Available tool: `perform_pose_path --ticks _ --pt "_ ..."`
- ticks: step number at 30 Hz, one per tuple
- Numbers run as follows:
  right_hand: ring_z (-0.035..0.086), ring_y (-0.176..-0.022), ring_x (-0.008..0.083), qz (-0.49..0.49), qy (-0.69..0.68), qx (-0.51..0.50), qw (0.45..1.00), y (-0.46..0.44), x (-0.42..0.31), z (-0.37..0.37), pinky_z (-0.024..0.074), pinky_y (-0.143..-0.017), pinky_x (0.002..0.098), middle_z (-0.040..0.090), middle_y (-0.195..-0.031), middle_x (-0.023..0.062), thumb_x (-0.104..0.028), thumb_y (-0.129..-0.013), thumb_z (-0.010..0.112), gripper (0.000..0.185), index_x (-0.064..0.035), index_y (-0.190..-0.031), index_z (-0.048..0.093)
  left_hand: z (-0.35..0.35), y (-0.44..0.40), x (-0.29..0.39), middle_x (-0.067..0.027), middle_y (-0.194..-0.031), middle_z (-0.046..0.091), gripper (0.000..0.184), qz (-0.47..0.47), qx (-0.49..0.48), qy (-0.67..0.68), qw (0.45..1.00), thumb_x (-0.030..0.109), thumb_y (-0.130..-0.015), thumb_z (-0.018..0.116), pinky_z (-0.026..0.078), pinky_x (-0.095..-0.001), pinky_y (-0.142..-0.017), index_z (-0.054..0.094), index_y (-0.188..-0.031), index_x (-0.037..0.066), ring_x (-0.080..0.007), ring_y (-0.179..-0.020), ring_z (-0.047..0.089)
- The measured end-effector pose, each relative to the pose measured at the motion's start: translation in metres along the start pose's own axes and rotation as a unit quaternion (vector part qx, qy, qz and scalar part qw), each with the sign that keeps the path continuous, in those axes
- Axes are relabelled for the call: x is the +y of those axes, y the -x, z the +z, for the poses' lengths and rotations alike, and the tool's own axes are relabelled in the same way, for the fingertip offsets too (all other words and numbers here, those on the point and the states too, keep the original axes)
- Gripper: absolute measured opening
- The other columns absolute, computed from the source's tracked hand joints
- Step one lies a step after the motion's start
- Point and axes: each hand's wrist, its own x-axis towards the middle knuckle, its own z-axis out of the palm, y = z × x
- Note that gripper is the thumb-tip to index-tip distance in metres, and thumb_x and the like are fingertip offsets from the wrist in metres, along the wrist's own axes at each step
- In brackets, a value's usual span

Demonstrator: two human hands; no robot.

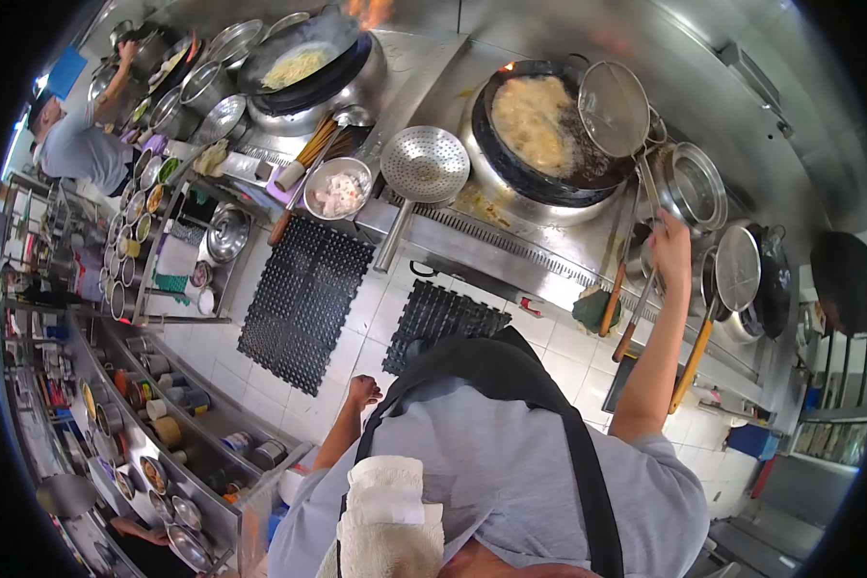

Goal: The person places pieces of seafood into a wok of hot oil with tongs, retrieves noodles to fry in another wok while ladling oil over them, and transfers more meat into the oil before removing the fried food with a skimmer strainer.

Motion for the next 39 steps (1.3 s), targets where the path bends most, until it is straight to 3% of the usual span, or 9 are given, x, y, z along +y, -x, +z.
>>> perform_pose_path --ticks 3,5,13,16,24,27,31,35,39 --pt "0.046 -0.040 0.0132 0.033 -0.012 0.028 0.999 -0.055 0.023 0.018 0.0359 -0.036 0.0303 0.057 -0.063 0.0066 -0.003 -0.094 0.049 0.035 0.0050 -0.127 0.058 -0.006 -0.008 0.010 -0.0106 -0.076 0.065 0.017 -0.047 0.031 0.066 0.996 0.018 -0.090 0.051 0.050 -0.0345 -0.048 0.059 -0.099 0.005 -0.0221 -0.060 0.068" --pt "0.045 -0.041 0.0114 0.061 -0.084 -0.007 0.995 -0.086 0.040 0.039 0.0375 -0.037 0.0283 0.057 -0.064 0.0069 -0.004 -0.094 0.051 0.040 0.0059 -0.133 0.052 -0.004 -0.005 0.050 -0.0112 -0.077 0.066 0.019 -0.208 0.107 0.263 0.936 0.017 -0.091 0.052 0.050 -0.0335 -0.047 0.060 -0.103 0.004 -0.0222 -0.060 0.068" --pt "0.043 -0.045 0.0100 0.155 -0.396 -0.127 0.896 -0.101 0.049 0.100 0.0386 -0.041 0.0265 0.059 -0.072 0.0079 -0.004 -0.095 0.055 0.035 0.0042 -0.128 0.048 0.003 0.010 0.087 -0.0126 -0.078 0.065 0.023 -0.216 0.125 0.261 0.932 0.009 -0.091 0.050 0.051 -0.0316 -0.047 0.058 -0.111 0.001 -0.0237 -0.060 0.069" --pt "0.043 -0.045 0.0093 0.181 -0.435 -0.138 0.871 -0.083 0.033 0.103 0.0382 -0.041 0.0257 0.059 -0.072 0.0078 -0.005 -0.095 0.054 0.033 0.0043 -0.127 0.050 0.010 0.019 0.050 -0.0127 -0.077 0.065 0.021 -0.091 0.068 0.094 0.989 0.012 -0.090 0.051 0.050 -0.0333 -0.047 0.059 -0.107 0.002 -0.0229 -0.059 0.067" --pt "0.041 -0.041 0.0071 0.062 -0.269 -0.113 0.955 -0.016 -0.009 0.081 0.0345 -0.038 0.0246 0.056 -0.069 0.0044 -0.004 -0.097 0.051 0.043 0.0039 -0.139 0.046 0.014 0.051 0.068 -0.0107 -0.069 0.063 0.014 -0.146 0.099 0.137 0.975 0.013 -0.087 0.052 0.048 -0.0337 -0.046 0.061 -0.087 0.002 -0.0185 -0.051 0.058" --pt "0.041 -0.042 0.0070 0.023 -0.195 -0.080 0.977 -0.005 -0.024 0.076 0.0339 -0.038 0.0249 0.056 -0.068 0.0040 -0.004 -0.097 0.049 0.042 0.0034 -0.139 0.048 0.005 0.037 0.075 -0.0107 -0.072 0.063 0.015 -0.186 0.083 0.111 0.973 0.014 -0.089 0.051 0.048 -0.0316 -0.045 0.059 -0.095 0.004 -0.0200 -0.053 0.063" --pt "0.050 -0.046 0.0124 -0.012 -0.083 -0.029 0.996 0.009 -0.035 0.060 0.0408 -0.046 0.0280 0.061 -0.067 0.0053 -0.003 -0.093 0.050 0.042 0.0025 -0.135 0.054 -0.005 0.000 -0.001 -0.0109 -0.076 0.065 0.018 -0.033 0.038 0.077 0.996 0.016 -0.092 0.051 0.049 -0.0311 -0.047 0.057 -0.104 0.005 -0.0219 -0.057 0.067" --pt "0.063 -0.064 0.0178 -0.027 0.033 0.027 0.999 0.010 -0.029 0.022 0.0501 -0.065 0.0349 0.065 -0.070 0.0111 -0.004 -0.090 0.051 0.041 0.0016 -0.130 0.059 -0.025 -0.016 0.000 -0.0120 -0.079 0.066 0.019 0.158 0.027 0.021 0.987 0.014 -0.093 0.050 0.050 -0.0315 -0.048 0.057 -0.108 0.003 -0.0230 -0.064 0.070" --pt "0.066 -0.065 0.0213 -0.009 0.130 0.046 0.990 0.004 -0.018 -0.013 0.0508 -0.062 0.0361 0.066 -0.073 0.0162 -0.003 -0.089 0.050 0.042 0.0029 -0.130 0.058 -0.027 -0.018 0.001 -0.0118 -0.079 0.067 0.019 0.055 0.017 0.044 0.997 0.013 -0.093 0.049 0.051 -0.0314 -0.049 0.058 -0.108 0.004 -0.0229 -0.065 0.070"
